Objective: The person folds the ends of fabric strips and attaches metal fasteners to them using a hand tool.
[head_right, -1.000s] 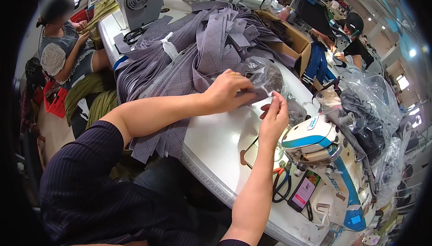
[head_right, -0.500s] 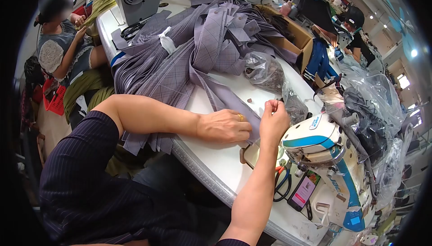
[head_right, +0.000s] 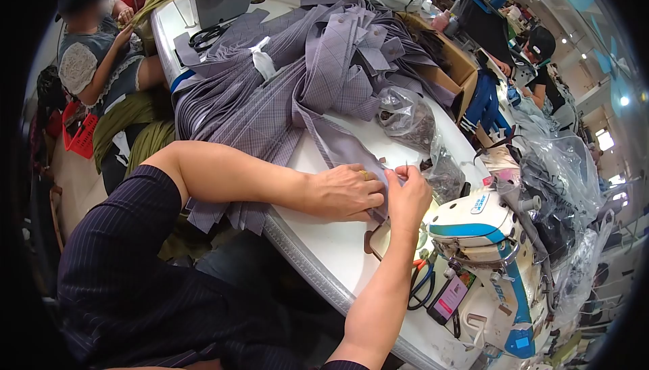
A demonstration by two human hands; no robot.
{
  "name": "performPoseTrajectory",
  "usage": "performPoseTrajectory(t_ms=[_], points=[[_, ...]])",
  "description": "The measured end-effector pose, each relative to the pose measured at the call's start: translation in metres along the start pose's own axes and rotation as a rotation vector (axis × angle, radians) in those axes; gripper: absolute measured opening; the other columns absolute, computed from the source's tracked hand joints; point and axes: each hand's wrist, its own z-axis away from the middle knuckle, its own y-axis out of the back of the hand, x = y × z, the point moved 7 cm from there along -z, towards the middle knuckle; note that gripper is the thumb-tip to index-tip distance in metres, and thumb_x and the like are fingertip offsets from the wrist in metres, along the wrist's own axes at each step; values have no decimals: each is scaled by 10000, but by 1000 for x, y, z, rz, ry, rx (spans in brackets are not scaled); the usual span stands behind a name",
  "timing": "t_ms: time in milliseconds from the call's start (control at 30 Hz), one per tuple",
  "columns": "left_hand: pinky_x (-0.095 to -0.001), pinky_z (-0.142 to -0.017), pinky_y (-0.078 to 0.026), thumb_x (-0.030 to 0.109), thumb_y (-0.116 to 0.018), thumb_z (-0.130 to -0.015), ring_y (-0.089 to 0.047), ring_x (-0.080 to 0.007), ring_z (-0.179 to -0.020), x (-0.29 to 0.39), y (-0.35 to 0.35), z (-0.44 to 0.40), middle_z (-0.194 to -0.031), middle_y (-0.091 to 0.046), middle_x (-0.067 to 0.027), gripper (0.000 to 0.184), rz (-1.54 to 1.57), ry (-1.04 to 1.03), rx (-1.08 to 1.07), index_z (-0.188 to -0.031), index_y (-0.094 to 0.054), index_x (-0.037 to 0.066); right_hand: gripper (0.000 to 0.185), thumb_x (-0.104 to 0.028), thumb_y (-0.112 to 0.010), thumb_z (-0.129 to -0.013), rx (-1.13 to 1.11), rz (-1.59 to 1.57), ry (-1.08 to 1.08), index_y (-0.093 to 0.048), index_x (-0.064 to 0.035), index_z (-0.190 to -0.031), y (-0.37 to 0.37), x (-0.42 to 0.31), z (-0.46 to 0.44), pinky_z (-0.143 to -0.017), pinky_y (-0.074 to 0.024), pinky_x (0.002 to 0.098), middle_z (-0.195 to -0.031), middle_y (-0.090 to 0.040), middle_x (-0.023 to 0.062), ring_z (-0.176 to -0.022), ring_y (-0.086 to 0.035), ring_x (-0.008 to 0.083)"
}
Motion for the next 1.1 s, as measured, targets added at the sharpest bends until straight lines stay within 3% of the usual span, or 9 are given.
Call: performPoseTrajectory(t_ms=[200,400,467,567,633,700,733,933,1100], points=[[-431,-739,-529,376,-668,-875,-674,-343,-851,-28,38,-9,-965,-691,-172,387,374,88,-211,-1084,-653,51,228,-230,-721,-782,-48,54,-42,-651,-37,-882,-6,5,-1,-742,-486,451,-855,-684,174,-823,-642,383],[-365,-760,-549,305,-661,-897,-702,-295,-899,-41,139,-6,-996,-707,-163,344,537,270,7,-1078,-657,13,193,-182,-721,-782,-32,73,6,-647,-45,-897,-8,3,2,-756,-491,467,-867,-684,181,-845,-645,387],[-387,-750,-537,305,-663,-892,-695,-298,-881,-42,166,0,-978,-706,-158,351,220,350,65,-1074,-654,5,204,-180,-739,-775,-38,88,-32,-642,-49,-898,-8,5,2,-763,-488,462,-876,-683,172,-860,-643,379],[-468,-990,-357,329,-711,-835,-644,-282,-1005,-31,201,16,-956,-698,-140,335,-519,226,566,-1026,-690,53,201,-179,-741,-773,-41,97,-47,-643,-53,-895,-6,3,3,-768,-487,459,-880,-683,168,-866,-641,374],[-479,-1027,-283,319,-720,-822,-631,-257,-1021,-20,212,19,-928,-700,-121,289,-550,176,663,-971,-703,71,199,-178,-741,-772,-40,102,-52,-642,-53,-890,-5,4,4,-768,-487,457,-880,-683,166,-866,-641,373],[-471,-986,-311,332,-710,-802,-650,-278,-887,-19,210,15,-774,-674,-95,264,-432,242,488,-858,-721,74,196,-177,-741,-771,-39,109,-53,-641,-53,-886,-5,4,4,-769,-487,455,-881,-683,165,-866,-641,371],[-451,-882,-423,305,-720,-786,-668,-277,-791,-14,198,7,-725,-660,-92,231,-322,165,426,-761,-694,77,194,-177,-739,-772,-31,111,-40,-640,-52,-883,-5,5,4,-763,-486,458,-879,-682,167,-859,-641,373],[-422,-699,-527,262,-693,-774,-663,-304,-793,-29,36,-28,-800,-665,-90,202,103,180,-126,-842,-685,72,181,-198,-685,-825,-16,60,-35,-632,-39,-892,-6,7,0,-731,-480,479,-875,-672,172,-826,-639,381],[-433,-724,-525,298,-749,-747,-675,-307,-834,-43,-6,-22,-848,-699,-100,235,273,259,-188,-879,-695,111,141,-134,-576,-904,281,47,14,-623,-29,-986,13,8,-5,-751,-489,465,-941,-668,156,-878,-637,371]])
